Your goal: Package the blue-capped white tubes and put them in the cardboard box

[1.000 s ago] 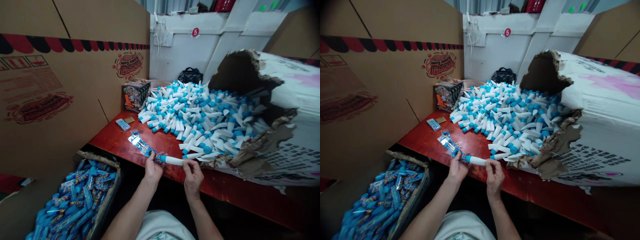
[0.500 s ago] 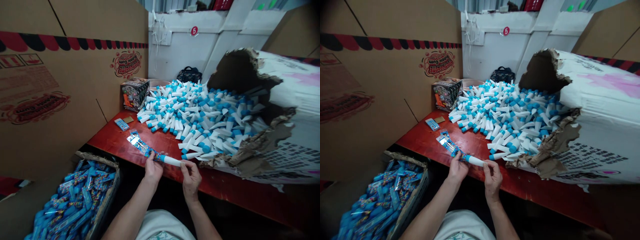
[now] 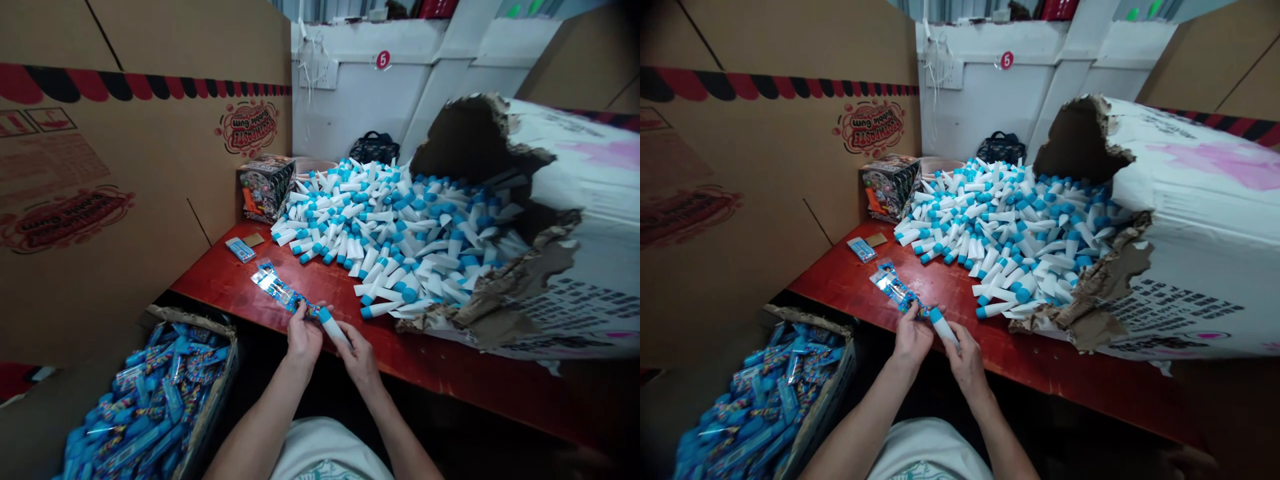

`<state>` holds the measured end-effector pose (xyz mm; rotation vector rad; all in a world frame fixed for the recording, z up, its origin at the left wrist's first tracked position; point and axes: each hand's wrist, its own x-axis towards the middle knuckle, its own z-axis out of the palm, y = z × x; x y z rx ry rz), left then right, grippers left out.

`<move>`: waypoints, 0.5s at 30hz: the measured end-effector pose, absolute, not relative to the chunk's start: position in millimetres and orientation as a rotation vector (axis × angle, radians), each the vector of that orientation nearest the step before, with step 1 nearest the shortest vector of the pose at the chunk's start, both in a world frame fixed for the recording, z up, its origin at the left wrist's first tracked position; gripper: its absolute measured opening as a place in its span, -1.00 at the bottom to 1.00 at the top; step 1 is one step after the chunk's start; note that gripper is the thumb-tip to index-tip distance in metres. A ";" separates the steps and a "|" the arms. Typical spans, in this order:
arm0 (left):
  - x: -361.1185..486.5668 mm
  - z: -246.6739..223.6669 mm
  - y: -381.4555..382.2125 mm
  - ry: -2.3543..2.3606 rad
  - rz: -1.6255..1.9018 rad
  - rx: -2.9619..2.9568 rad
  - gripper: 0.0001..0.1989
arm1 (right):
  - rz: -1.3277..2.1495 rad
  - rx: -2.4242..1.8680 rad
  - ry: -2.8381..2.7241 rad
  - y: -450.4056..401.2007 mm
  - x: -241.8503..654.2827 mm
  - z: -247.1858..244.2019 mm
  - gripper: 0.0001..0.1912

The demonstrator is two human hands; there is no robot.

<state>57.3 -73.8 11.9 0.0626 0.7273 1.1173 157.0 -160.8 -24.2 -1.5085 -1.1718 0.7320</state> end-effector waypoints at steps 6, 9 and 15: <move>49.8 10.1 -69.7 0.758 1.041 0.000 -0.78 | 1.246 -1.199 -0.763 -160.4 151.1 -17.3 -0.58; 48.0 7.6 -70.4 0.757 1.032 0.049 -0.80 | 1.355 -1.052 -0.591 -159.9 150.2 -8.0 -0.60; 57.0 10.2 -84.6 0.729 1.005 0.169 -0.82 | 1.097 -1.051 -0.525 -147.0 143.9 0.8 -0.79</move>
